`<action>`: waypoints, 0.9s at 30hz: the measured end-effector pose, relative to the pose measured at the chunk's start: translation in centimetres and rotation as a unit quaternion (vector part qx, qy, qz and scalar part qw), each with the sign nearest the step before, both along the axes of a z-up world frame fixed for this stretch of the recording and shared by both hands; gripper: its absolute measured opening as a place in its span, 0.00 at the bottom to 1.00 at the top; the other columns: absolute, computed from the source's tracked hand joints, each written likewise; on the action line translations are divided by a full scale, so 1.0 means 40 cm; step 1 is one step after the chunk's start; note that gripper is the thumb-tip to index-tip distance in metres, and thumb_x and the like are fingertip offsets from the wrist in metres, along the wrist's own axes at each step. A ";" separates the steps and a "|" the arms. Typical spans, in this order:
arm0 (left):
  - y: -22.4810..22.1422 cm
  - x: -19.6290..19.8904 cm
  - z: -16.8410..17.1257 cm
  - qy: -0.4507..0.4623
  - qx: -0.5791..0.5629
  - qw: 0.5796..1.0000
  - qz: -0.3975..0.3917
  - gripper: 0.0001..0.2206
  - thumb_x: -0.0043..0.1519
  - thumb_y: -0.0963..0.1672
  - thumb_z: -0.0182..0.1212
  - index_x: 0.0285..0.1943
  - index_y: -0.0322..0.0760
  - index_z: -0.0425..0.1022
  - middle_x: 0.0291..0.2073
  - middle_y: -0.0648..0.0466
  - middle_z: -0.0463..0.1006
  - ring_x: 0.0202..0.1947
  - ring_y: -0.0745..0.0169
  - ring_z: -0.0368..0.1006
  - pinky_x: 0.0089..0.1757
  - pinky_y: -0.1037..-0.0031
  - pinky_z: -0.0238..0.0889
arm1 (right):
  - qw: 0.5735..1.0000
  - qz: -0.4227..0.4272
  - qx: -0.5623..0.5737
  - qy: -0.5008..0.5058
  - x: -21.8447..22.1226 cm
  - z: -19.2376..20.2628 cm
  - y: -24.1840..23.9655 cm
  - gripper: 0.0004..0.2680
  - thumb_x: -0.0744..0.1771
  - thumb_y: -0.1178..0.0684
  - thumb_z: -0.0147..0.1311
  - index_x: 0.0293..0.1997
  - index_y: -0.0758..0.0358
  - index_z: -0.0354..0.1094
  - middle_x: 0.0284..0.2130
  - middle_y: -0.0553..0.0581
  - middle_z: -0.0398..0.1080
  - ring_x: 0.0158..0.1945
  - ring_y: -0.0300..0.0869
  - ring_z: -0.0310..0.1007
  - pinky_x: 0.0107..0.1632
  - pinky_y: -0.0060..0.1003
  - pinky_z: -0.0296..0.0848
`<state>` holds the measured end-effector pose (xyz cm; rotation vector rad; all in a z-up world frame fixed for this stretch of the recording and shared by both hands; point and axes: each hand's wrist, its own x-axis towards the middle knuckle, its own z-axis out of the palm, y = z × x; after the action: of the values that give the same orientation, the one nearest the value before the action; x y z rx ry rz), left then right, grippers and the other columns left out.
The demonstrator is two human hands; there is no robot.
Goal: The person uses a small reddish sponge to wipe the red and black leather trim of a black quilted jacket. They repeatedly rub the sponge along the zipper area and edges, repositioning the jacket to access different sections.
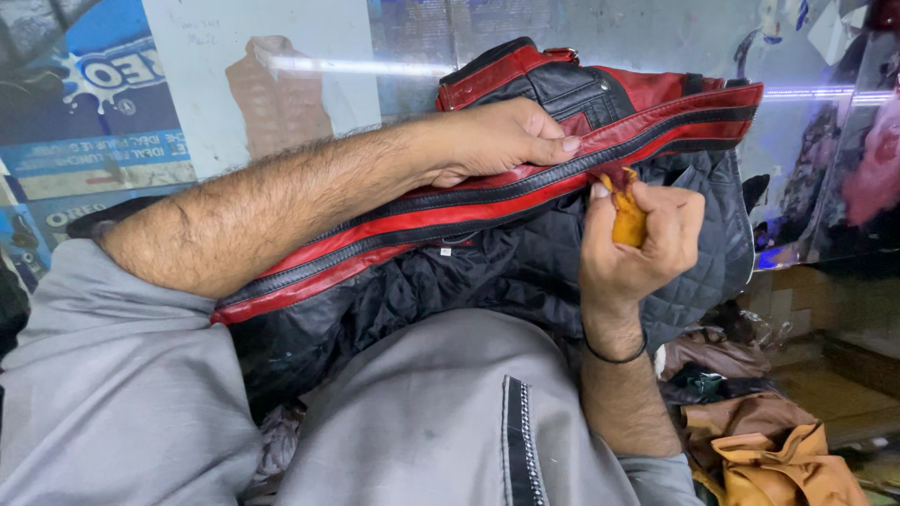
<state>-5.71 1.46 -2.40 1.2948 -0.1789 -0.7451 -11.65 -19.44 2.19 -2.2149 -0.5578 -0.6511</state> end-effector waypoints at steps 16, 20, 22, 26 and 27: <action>0.004 0.000 0.029 0.060 -0.019 0.998 0.001 0.16 0.70 0.50 0.56 0.45 0.33 0.83 0.31 0.60 0.80 0.28 0.80 0.67 0.32 0.82 0.63 | 1.000 0.015 0.007 0.011 -0.013 -0.022 0.002 0.11 0.66 0.67 0.67 0.48 0.65 0.67 0.39 0.60 0.67 0.40 0.47 0.70 0.41 0.38 0.71; 0.010 -0.001 0.025 0.081 -0.053 0.995 -0.008 0.16 0.69 0.50 0.54 0.45 0.34 0.82 0.33 0.60 0.82 0.31 0.80 0.72 0.35 0.83 0.68 | 0.994 0.104 0.016 0.017 -0.054 -0.033 0.042 0.12 0.63 0.66 0.67 0.46 0.65 0.66 0.36 0.58 0.66 0.39 0.48 0.69 0.40 0.40 0.71; 0.008 -0.002 0.022 0.082 -0.063 0.995 -0.007 0.16 0.70 0.50 0.54 0.46 0.34 0.81 0.33 0.60 0.82 0.31 0.80 0.72 0.35 0.82 0.68 | 0.996 0.084 0.015 0.019 -0.043 -0.028 0.030 0.12 0.63 0.66 0.67 0.46 0.65 0.67 0.36 0.59 0.66 0.39 0.47 0.70 0.40 0.39 0.71; 0.009 -0.006 0.023 0.085 -0.050 0.995 0.003 0.16 0.70 0.50 0.54 0.47 0.34 0.82 0.33 0.62 0.81 0.31 0.80 0.71 0.35 0.82 0.68 | 1.000 -0.002 0.027 0.012 0.031 -0.011 -0.036 0.10 0.68 0.67 0.68 0.48 0.66 0.68 0.40 0.62 0.67 0.40 0.47 0.71 0.41 0.36 0.72; 0.008 -0.006 0.025 0.092 -0.049 0.995 0.003 0.16 0.70 0.50 0.54 0.47 0.34 0.82 0.34 0.62 0.81 0.31 0.80 0.71 0.36 0.82 0.68 | 0.999 -0.019 0.043 0.019 0.040 -0.010 -0.046 0.10 0.68 0.67 0.68 0.49 0.66 0.68 0.40 0.62 0.67 0.40 0.46 0.71 0.42 0.36 0.72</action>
<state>-5.94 1.80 -1.39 1.1271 -0.0624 -0.8350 -10.05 -21.28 1.80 -2.1574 -0.4617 -0.6382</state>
